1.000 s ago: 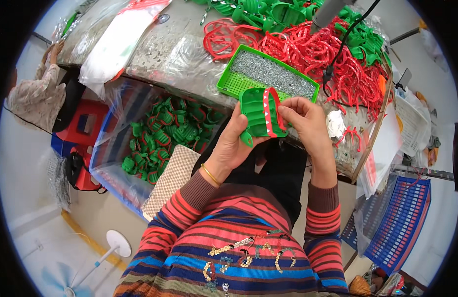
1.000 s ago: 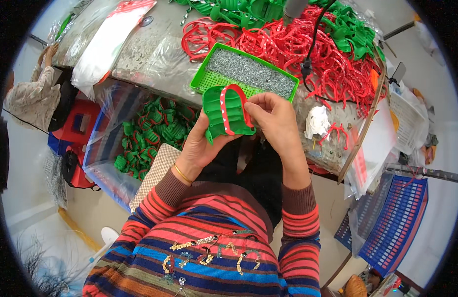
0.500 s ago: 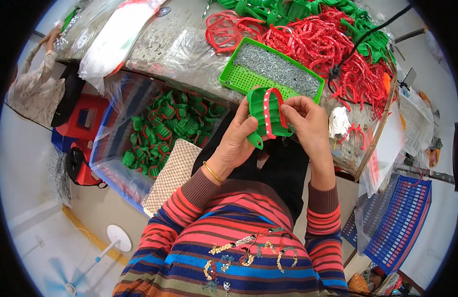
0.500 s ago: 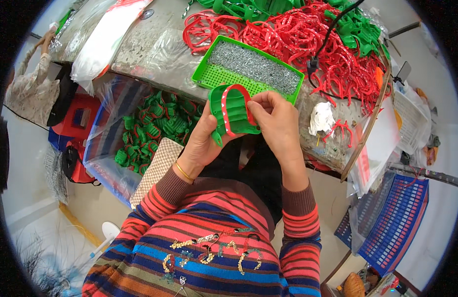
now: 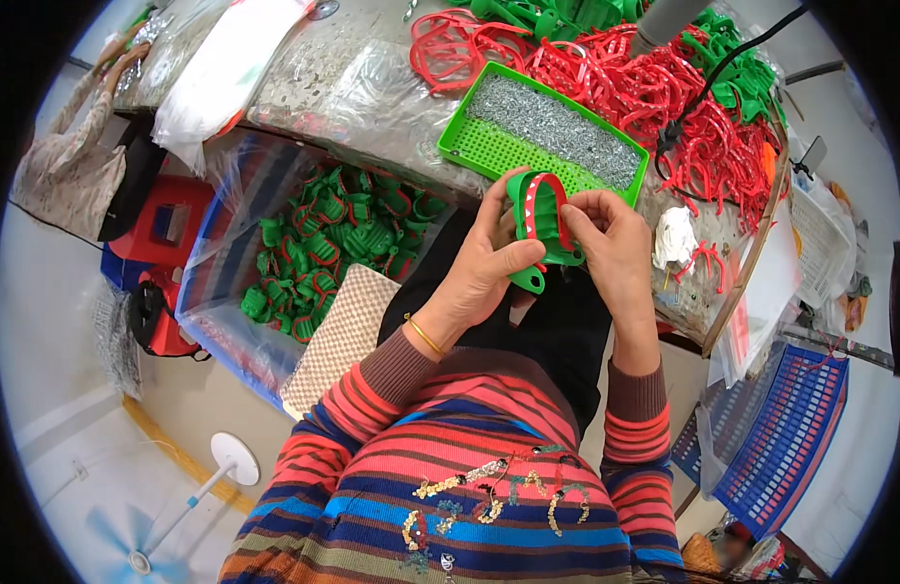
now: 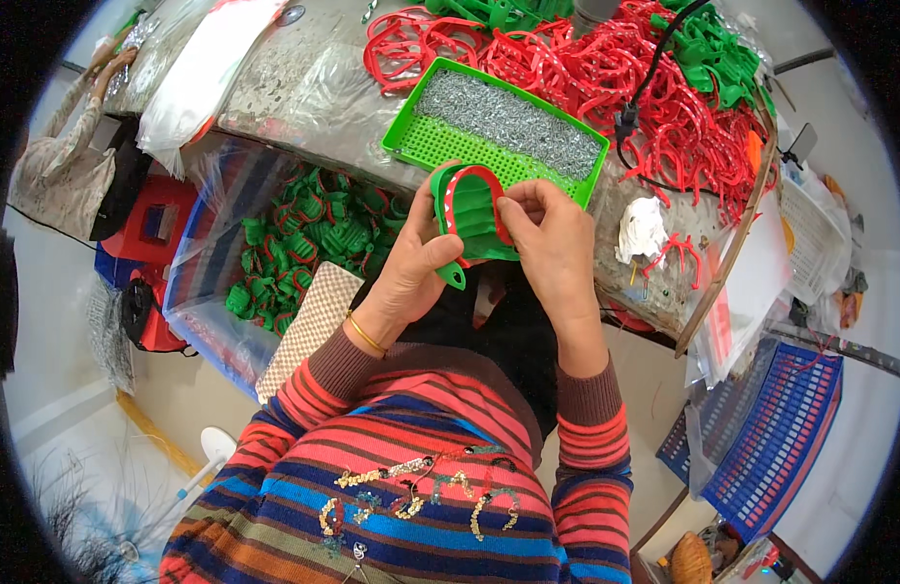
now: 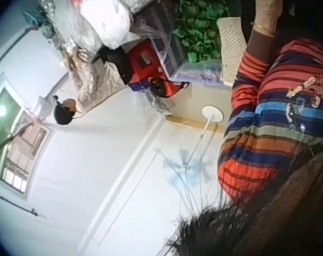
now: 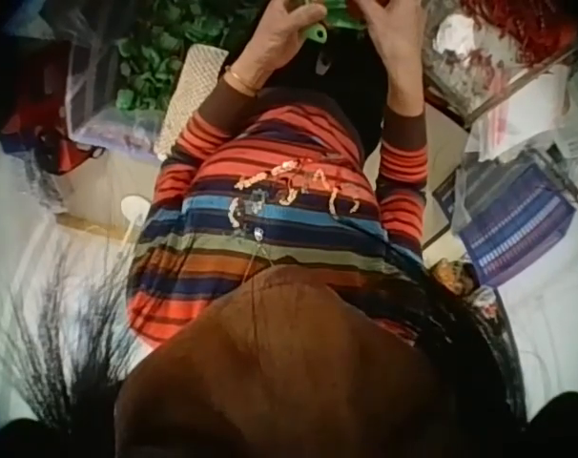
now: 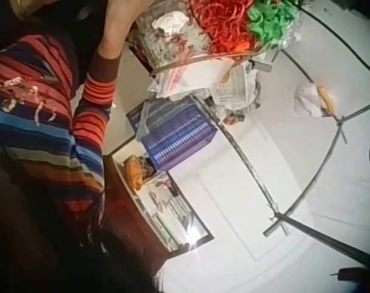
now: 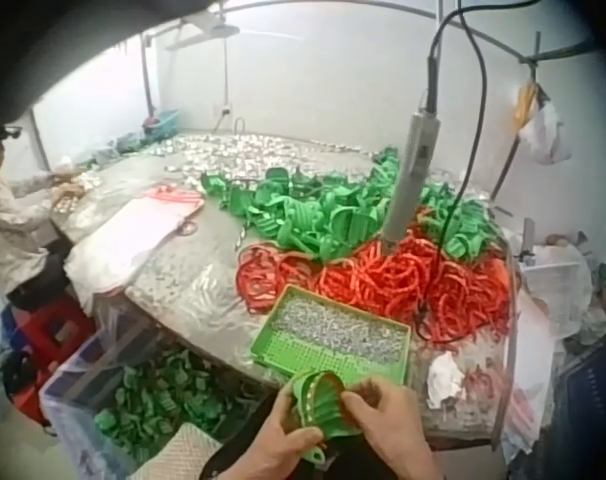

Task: Assembling green and red plastic toy components using an electric screwdriver.

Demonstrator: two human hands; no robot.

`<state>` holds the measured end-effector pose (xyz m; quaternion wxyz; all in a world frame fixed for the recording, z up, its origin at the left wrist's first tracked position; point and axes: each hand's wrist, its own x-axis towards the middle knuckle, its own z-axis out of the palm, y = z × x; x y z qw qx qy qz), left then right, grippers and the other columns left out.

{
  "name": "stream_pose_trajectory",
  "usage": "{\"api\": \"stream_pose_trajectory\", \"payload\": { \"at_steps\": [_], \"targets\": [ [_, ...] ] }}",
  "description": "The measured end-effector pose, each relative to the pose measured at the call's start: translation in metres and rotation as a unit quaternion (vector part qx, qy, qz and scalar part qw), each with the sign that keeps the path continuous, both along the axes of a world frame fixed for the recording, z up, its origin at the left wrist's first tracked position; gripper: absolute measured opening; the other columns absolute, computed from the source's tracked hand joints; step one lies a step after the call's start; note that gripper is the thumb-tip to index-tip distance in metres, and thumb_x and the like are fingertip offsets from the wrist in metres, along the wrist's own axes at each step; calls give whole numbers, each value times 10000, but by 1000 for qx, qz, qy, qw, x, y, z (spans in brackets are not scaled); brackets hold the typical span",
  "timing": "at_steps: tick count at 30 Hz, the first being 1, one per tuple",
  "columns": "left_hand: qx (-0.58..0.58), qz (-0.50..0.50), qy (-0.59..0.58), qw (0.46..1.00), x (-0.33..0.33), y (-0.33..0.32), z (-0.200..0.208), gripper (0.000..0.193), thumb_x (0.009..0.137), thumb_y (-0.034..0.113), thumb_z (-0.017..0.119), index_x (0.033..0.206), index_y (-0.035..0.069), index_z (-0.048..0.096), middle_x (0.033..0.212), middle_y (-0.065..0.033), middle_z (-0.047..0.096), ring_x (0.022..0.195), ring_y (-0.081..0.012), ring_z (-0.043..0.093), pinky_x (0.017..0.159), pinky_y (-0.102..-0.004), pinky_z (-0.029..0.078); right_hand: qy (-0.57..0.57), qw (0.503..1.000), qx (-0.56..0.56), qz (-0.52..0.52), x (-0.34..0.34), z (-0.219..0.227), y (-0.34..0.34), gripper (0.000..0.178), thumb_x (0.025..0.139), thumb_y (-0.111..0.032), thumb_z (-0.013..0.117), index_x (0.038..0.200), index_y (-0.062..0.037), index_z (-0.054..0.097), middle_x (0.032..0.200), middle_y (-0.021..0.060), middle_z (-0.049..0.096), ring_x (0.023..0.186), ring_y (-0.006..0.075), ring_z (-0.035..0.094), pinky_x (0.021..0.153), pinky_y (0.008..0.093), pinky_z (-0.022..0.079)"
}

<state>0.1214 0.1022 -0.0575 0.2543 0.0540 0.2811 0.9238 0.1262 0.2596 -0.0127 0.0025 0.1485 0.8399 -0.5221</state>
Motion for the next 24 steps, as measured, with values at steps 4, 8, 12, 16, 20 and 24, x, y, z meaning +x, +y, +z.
{"api": "stream_pose_trajectory", "payload": {
  "at_steps": [4,8,12,16,20,24],
  "targets": [
    [-23,9,6,1000,1,1,0,880,763,121,768,1467,136,240,1363,-93,431,1207,-181,468,1011,-318,394,-3,1000,2,-4,1,-4,0,147,880,-102,652,939,32,644,791,15,649,681,54,585,620,207,471],
    [-57,9,11,998,-1,4,-4,827,796,100,709,1474,136,236,1334,-70,448,1171,-154,484,973,-299,426,-2,1000,1,-6,0,-7,2,145,879,-101,651,932,34,644,790,20,651,678,59,589,617,207,473],
    [-53,-19,-23,998,-1,3,-5,809,820,96,663,1491,136,212,1328,-50,452,1146,-141,493,945,-296,448,-14,999,-31,-8,2,-11,7,129,875,-94,654,919,26,639,780,14,640,675,57,580,612,201,464],
    [-4,-54,-36,998,3,-4,-3,781,854,181,609,1505,134,180,1349,-67,447,1178,-177,506,967,-352,456,-19,995,-101,16,12,-14,14,90,876,-78,654,901,-3,612,765,-6,613,666,52,559,607,195,445],
    [51,-94,-93,990,13,-13,-19,787,850,310,579,1502,145,170,1328,-145,481,1196,-287,528,992,-436,451,-71,979,-171,87,15,2,17,81,884,-63,643,897,-5,588,815,18,616,714,68,574,657,207,462],
    [54,-129,-110,984,20,-14,-24,794,833,368,591,1490,160,197,1298,-192,506,1149,-341,563,951,-445,473,245,966,-3,-79,-9,25,24,123,910,-63,607,1000,19,589,899,33,626,839,87,593,733,229,477]
  ]
}}
